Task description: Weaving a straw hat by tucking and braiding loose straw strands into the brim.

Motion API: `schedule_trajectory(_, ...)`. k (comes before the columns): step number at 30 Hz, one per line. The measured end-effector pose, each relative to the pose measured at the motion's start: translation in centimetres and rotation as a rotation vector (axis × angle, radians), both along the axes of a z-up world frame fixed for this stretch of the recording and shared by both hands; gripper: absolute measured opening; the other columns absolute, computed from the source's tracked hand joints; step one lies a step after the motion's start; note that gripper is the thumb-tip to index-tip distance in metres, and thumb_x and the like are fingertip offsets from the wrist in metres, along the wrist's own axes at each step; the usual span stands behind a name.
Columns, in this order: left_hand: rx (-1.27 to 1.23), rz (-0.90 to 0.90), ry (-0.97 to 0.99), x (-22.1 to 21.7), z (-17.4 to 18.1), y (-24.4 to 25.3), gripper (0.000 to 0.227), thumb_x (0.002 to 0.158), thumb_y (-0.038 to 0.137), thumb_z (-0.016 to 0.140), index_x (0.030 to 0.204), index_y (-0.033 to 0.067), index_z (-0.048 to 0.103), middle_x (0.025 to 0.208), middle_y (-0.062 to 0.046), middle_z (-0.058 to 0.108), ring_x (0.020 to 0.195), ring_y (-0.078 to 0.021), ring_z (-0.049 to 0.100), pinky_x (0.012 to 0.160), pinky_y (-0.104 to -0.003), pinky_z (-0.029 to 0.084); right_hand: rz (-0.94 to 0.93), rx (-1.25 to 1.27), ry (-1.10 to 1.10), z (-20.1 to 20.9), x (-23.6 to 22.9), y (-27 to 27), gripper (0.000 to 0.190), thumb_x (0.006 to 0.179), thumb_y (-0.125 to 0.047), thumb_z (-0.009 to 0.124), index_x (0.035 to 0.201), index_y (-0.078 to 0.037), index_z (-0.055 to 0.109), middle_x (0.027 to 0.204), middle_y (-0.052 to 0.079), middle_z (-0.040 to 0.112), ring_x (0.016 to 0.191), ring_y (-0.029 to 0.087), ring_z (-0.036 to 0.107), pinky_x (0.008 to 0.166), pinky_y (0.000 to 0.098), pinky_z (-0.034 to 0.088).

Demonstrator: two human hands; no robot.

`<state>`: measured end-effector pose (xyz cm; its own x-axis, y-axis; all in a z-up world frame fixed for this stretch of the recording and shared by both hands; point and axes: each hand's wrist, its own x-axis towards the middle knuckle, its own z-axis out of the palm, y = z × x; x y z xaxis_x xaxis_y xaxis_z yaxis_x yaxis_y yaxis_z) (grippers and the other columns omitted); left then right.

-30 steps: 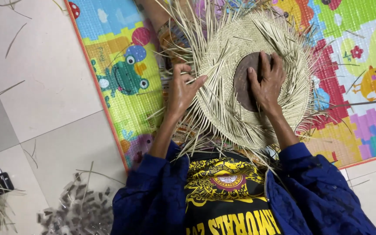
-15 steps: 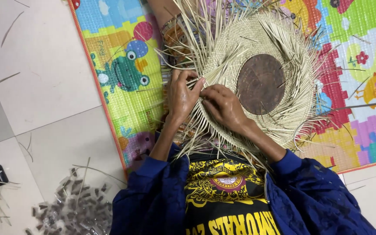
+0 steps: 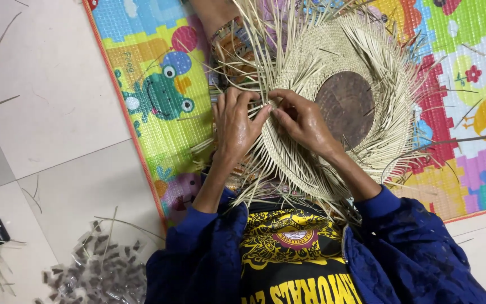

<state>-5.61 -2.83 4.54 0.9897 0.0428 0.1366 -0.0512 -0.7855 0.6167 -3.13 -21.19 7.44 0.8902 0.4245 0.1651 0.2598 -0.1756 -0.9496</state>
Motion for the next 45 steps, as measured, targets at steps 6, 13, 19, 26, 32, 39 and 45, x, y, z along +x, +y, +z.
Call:
schedule_trajectory(6,-0.168,-0.044,0.195,1.8,-4.5,1.5,0.041,0.080,0.045,0.086,0.089,0.0157,0.060,0.096,-0.010,0.055,0.103,-0.0361,0.054,0.090,-0.051,0.039,0.065,-0.079,-0.009,-0.7,1.1,-0.4,0.035,0.095,0.005,0.064,0.130,-0.002,0.066,0.076,0.019,0.069,0.054,0.027,0.069,0.059,0.0411,0.057)
schedule_trajectory(13,-0.059,0.015,0.026,1.2,-0.1,-0.2,0.034,0.075,0.025,0.087,0.079,0.0178,0.054,0.075,-0.005,0.059,0.093,-0.0305,0.057,0.098,-0.052,0.034,0.147,-0.245,-0.101,-1.4,2.0,-0.3,0.030,0.096,0.007,0.058,0.125,0.005,0.067,0.081,0.024,0.070,0.058,0.035,0.068,0.057,0.0415,0.058)
schedule_trajectory(19,-0.288,0.026,0.075,1.4,-1.1,0.1,0.028,0.082,0.012,0.083,0.090,0.0195,0.058,0.080,0.001,0.065,0.091,-0.0243,0.060,0.103,-0.054,0.033,0.078,-0.042,0.142,-2.1,2.0,-1.1,0.014,0.089,-0.005,0.075,0.099,-0.003,0.065,0.073,0.010,0.066,0.063,0.021,0.063,0.058,0.0339,0.050)
schedule_trajectory(26,-0.860,-0.022,0.329,2.2,-3.9,1.1,0.018,0.089,0.012,0.078,0.100,0.0028,0.066,0.074,-0.013,0.072,0.066,-0.0126,0.064,0.066,-0.030,0.053,0.414,0.422,0.172,4.9,1.2,-5.2,0.013,0.079,0.007,0.074,0.084,-0.003,0.068,0.071,0.010,0.066,0.061,0.021,0.061,0.063,0.0364,0.053)
schedule_trajectory(32,-0.998,-0.054,0.349,1.4,-2.4,1.1,0.027,0.088,0.021,0.086,0.098,0.0016,0.071,0.077,-0.011,0.072,0.075,-0.0102,0.063,0.072,-0.028,0.054,0.206,0.080,0.003,3.4,3.4,-2.5,0.017,0.094,0.006,0.070,0.110,0.010,0.069,0.087,0.023,0.067,0.075,0.030,0.065,0.068,0.0410,0.055)
schedule_trajectory(39,-1.072,-0.356,0.579,1.9,-1.2,5.9,0.027,0.104,0.017,0.065,0.121,-0.0025,0.068,0.119,-0.026,0.070,0.114,-0.0380,0.064,0.111,-0.053,0.038,0.081,-0.101,-0.009,-1.4,4.0,-0.3,0.011,0.089,-0.002,0.081,0.098,0.002,0.076,0.081,0.017,0.066,0.076,0.030,0.067,0.070,0.0395,0.051)
schedule_trajectory(45,-0.939,-0.456,0.596,4.7,-3.6,6.2,0.029,0.100,0.027,0.074,0.107,-0.0013,0.072,0.101,-0.019,0.073,0.096,-0.0283,0.069,0.098,-0.045,0.047,-0.005,-0.193,-0.010,-3.1,3.8,0.6,0.010,0.086,-0.010,0.086,0.092,-0.006,0.079,0.076,0.011,0.065,0.072,0.025,0.065,0.065,0.0349,0.049)
